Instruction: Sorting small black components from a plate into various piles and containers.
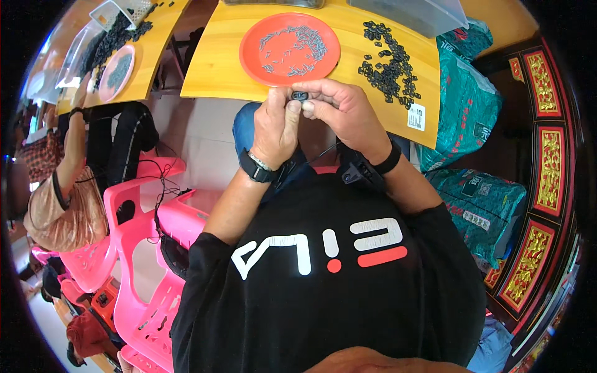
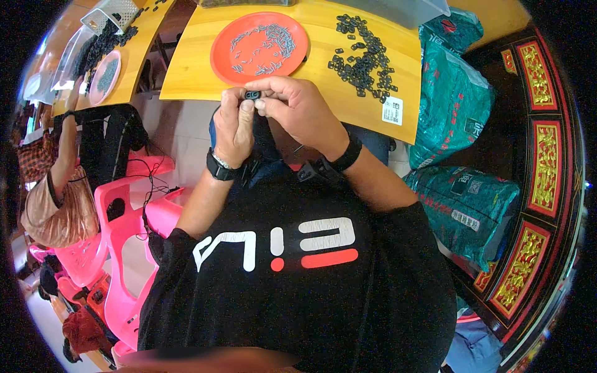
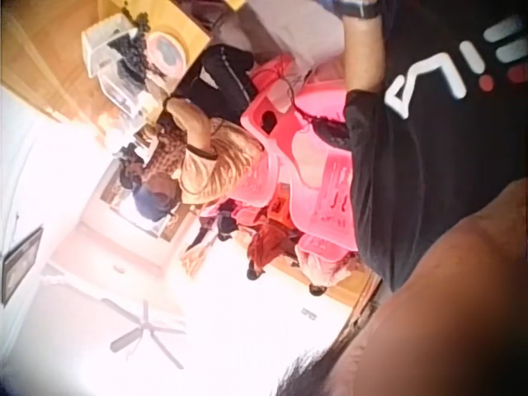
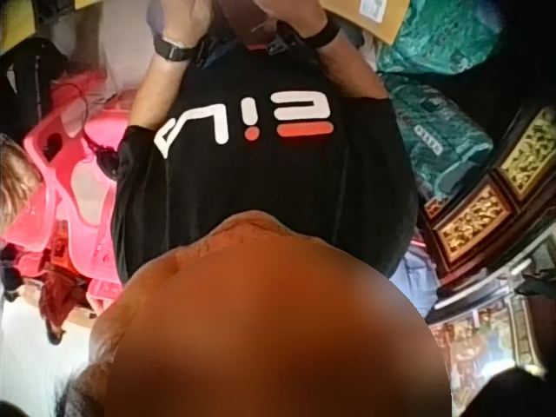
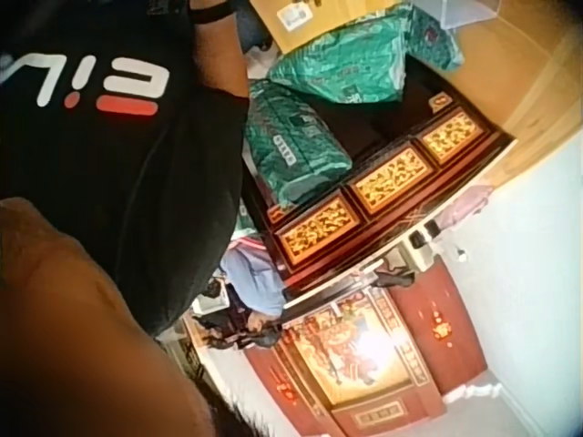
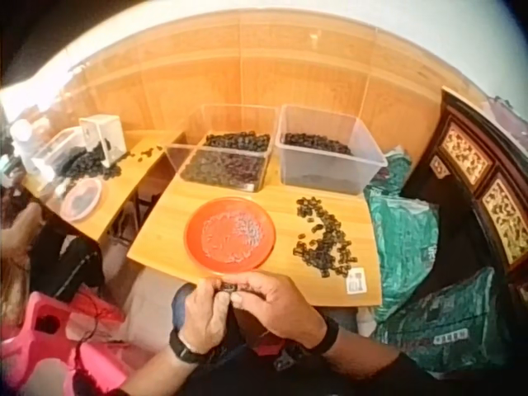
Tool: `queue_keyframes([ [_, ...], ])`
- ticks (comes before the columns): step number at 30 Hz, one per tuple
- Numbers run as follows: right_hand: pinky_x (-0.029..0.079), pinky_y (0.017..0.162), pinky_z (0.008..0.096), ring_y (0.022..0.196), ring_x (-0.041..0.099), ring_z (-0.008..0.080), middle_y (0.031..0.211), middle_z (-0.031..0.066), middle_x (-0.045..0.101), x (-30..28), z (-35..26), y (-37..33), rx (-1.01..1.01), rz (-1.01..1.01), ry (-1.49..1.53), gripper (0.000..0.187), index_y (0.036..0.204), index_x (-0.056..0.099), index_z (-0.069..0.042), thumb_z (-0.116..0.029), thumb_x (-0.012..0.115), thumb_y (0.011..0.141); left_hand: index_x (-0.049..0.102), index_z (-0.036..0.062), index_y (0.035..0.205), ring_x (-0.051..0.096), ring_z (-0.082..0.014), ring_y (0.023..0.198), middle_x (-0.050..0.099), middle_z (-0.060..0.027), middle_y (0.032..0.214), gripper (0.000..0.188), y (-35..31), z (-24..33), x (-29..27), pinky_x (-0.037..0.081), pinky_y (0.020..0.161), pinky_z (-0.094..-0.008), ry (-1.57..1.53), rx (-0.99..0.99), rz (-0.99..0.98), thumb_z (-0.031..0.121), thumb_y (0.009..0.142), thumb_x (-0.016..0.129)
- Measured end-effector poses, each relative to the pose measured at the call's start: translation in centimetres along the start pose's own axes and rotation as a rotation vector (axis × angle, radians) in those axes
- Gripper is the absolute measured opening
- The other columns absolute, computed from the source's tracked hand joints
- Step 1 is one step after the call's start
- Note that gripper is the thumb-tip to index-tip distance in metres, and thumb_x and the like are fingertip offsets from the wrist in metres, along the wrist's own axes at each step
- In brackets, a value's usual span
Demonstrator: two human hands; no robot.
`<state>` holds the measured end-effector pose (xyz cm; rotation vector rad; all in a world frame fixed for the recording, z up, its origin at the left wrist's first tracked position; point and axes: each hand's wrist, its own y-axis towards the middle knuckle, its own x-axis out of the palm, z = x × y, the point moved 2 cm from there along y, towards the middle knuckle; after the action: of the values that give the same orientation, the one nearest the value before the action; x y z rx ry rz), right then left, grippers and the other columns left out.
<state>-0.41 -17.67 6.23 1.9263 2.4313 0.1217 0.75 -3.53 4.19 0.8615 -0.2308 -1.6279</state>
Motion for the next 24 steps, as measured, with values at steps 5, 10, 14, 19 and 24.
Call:
queue_keyframes([
  [5,0.045,0.072,0.0195,0.080,0.056,0.0046,0.093,0.0015,0.063,-0.6,0.0,0.4,0.040,-0.030,-0.046,0.025,0.111,0.058,0.001,-0.002,0.054,0.086,0.048,0.0001,0.097,0.057,-0.0356,0.065,0.056,-0.0196,0.075,0.013,0.0,-0.4,-0.1,0.045,0.057,-0.0383,-0.069,-0.090,-0.017,0.005,0.086,0.051],
  [10,0.045,0.069,0.0210,0.077,0.056,0.0055,0.086,0.0015,0.062,-1.5,-0.8,1.0,0.075,-0.062,-0.059,0.020,0.104,0.058,0.001,-0.002,0.056,0.084,0.049,0.0007,0.091,0.057,-0.0381,0.067,0.056,-0.0201,0.073,0.010,-0.5,0.1,-0.2,0.045,0.057,-0.0396,-0.068,-0.149,-0.068,0.004,0.083,0.053],
  [14,0.043,0.061,0.0200,0.067,0.053,0.0046,0.075,-0.0006,0.060,-4.7,-4.6,4.1,-0.087,-0.177,-0.520,0.016,0.096,0.060,-0.003,-0.011,0.060,0.082,0.049,-0.0004,0.092,0.057,-0.0293,0.063,0.055,-0.0170,0.071,0.011,-0.4,-0.1,-0.9,0.044,0.058,-0.0336,-0.009,-0.082,-0.055,0.007,0.085,0.053],
  [19,0.048,0.063,0.0284,0.068,0.062,0.0148,0.074,0.0073,0.064,-10.5,-11.1,14.1,-0.370,0.159,-0.757,0.021,0.093,0.063,-0.005,-0.017,0.062,0.076,0.049,0.0012,0.089,0.057,-0.0359,0.067,0.056,-0.0180,0.072,0.010,0.6,0.4,-1.1,0.045,0.058,-0.0385,-0.040,-0.146,-0.057,0.006,0.082,0.054],
  [24,0.049,0.059,0.0300,0.063,0.062,0.0202,0.079,0.0115,0.066,-14.4,-12.9,19.7,-0.481,0.419,-0.912,0.031,0.105,0.060,0.000,-0.017,0.059,0.079,0.050,0.0015,0.087,0.056,-0.0357,0.066,0.055,-0.0173,0.072,0.008,0.9,0.3,-1.1,0.045,0.057,-0.0385,-0.021,-0.128,-0.084,0.006,0.083,0.054],
])
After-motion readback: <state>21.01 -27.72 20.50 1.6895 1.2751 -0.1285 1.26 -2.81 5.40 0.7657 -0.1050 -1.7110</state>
